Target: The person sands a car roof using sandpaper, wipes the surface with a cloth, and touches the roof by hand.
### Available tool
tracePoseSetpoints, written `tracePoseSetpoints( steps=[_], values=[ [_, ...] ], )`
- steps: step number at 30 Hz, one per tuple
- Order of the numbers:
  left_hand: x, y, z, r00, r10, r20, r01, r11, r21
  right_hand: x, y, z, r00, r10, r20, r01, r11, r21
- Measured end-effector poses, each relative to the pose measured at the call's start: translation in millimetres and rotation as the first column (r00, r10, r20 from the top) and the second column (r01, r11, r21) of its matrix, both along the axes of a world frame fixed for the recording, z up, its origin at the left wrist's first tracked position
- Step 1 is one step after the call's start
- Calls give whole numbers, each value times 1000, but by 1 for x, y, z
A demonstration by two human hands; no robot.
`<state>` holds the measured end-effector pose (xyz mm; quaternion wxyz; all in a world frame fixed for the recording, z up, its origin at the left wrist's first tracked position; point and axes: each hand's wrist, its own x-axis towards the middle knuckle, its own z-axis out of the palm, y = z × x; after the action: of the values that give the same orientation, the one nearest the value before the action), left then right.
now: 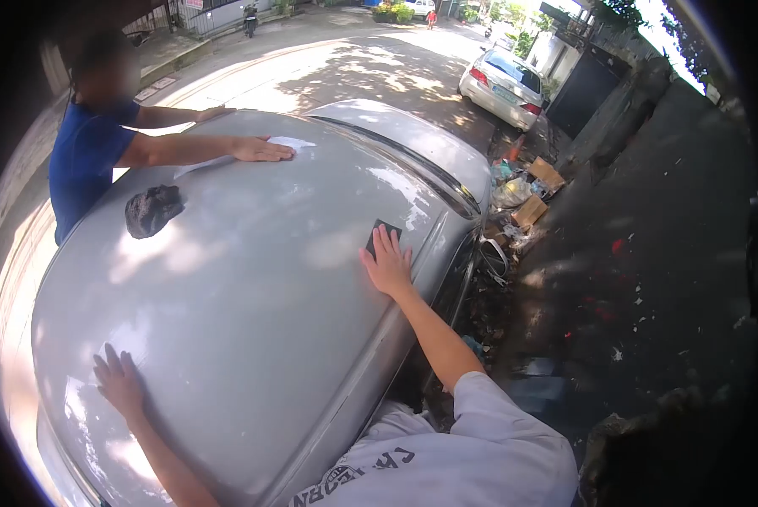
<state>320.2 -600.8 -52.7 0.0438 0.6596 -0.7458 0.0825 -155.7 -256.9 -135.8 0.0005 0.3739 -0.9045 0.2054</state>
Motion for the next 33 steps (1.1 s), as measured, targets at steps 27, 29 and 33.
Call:
tracePoseSetpoints(
  steps=[27, 29, 33],
  values=[
    [305, 126, -1, 975, 91, 200, 53, 787, -614, 408, -102, 82, 80, 996, -46, -978, 70, -197],
    [302, 129, 1, 959, 112, 261, 71, 795, -602, 368, -96, 79, 144, 990, -15, -981, 140, -130],
    [303, 132, 3, 928, 124, 352, 112, 807, -579, 164, -119, 59, 830, 553, -72, -557, 827, -72]
  ],
)
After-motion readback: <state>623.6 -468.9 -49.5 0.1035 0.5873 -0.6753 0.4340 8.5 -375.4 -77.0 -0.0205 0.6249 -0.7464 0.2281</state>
